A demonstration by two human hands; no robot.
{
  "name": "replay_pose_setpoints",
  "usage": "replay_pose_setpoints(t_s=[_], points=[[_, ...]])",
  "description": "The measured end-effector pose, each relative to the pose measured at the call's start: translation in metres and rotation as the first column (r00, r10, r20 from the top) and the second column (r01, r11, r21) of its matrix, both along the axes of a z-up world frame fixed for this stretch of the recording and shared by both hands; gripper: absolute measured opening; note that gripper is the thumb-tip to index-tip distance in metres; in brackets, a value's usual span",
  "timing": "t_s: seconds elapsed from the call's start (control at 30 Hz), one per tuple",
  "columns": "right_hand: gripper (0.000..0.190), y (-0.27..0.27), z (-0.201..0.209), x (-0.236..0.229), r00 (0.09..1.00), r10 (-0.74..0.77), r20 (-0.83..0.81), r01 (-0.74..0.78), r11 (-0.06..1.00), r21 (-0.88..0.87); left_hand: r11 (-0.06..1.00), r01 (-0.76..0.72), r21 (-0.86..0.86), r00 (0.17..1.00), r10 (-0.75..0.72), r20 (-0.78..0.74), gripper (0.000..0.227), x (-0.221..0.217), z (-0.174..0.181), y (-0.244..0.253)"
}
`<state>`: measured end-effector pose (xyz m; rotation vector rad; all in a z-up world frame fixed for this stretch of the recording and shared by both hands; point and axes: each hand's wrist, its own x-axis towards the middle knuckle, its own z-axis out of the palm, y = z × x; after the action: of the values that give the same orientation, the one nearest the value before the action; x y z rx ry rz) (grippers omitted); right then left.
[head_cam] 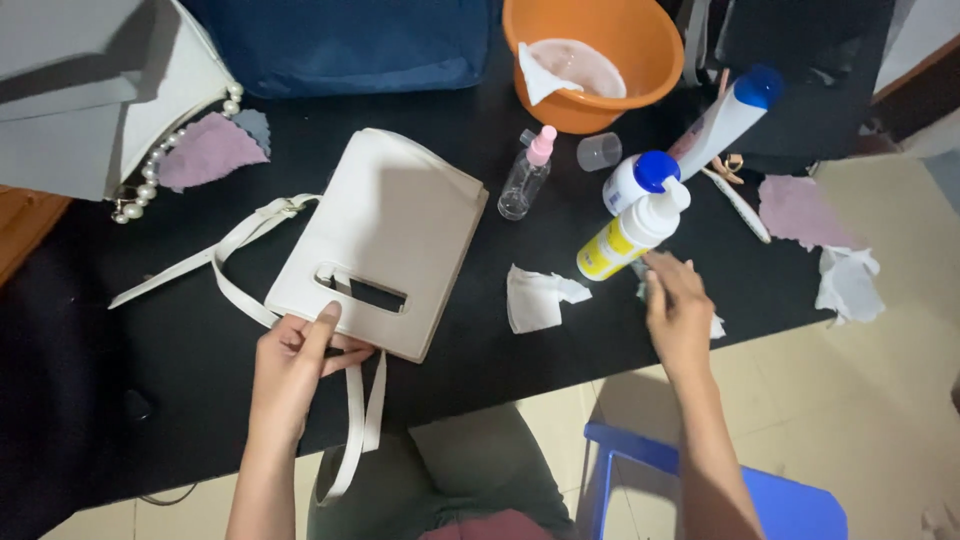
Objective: Cleaning a white leather handbag by spraying a cleaning solution and wiping the surface with a cloth.
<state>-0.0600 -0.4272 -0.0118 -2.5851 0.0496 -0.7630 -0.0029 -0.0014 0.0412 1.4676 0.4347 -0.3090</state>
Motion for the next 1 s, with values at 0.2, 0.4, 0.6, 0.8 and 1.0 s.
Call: replay_pose_setpoints(t_s=[0.2, 0.4, 0.6, 0.8, 1.0], points=[[0.034, -0.019, -0.006, 0.009, 0.961, -0.248, -0.119, 0.257, 0.964, 0.062, 0.997, -0.028, -0.067, 0.995, 0.035, 0.094, 0.035, -0.001, 0.0, -0.002], [0.066, -0.006, 0.029, -0.012, 0.872, -0.33, -0.362, 0.368, 0.929, 0.04, 0.994, -0.039, -0.107, 0.995, 0.048, 0.084, 0.036, 0.0, -0.007, -0.001], [0.007, -0.041, -0.009, -0.015, 0.954, -0.284, 0.098, 0.203, 0.849, 0.487, 0.995, -0.027, -0.1, 0.996, 0.035, 0.076, 0.036, 0.0, -0.002, -0.002], [0.025, -0.025, -0.003, -0.003, 0.799, -0.6, 0.036, 0.236, 0.368, 0.899, 0.999, 0.006, -0.045, 0.998, -0.003, 0.068, 0.035, -0.001, -0.005, 0.001], [0.033, -0.01, 0.042, 0.004, 0.978, -0.208, -0.013, -0.043, -0.26, 0.965, 0.999, 0.022, -0.048, 0.998, -0.019, 0.065, 0.035, 0.0, -0.003, 0.002]])
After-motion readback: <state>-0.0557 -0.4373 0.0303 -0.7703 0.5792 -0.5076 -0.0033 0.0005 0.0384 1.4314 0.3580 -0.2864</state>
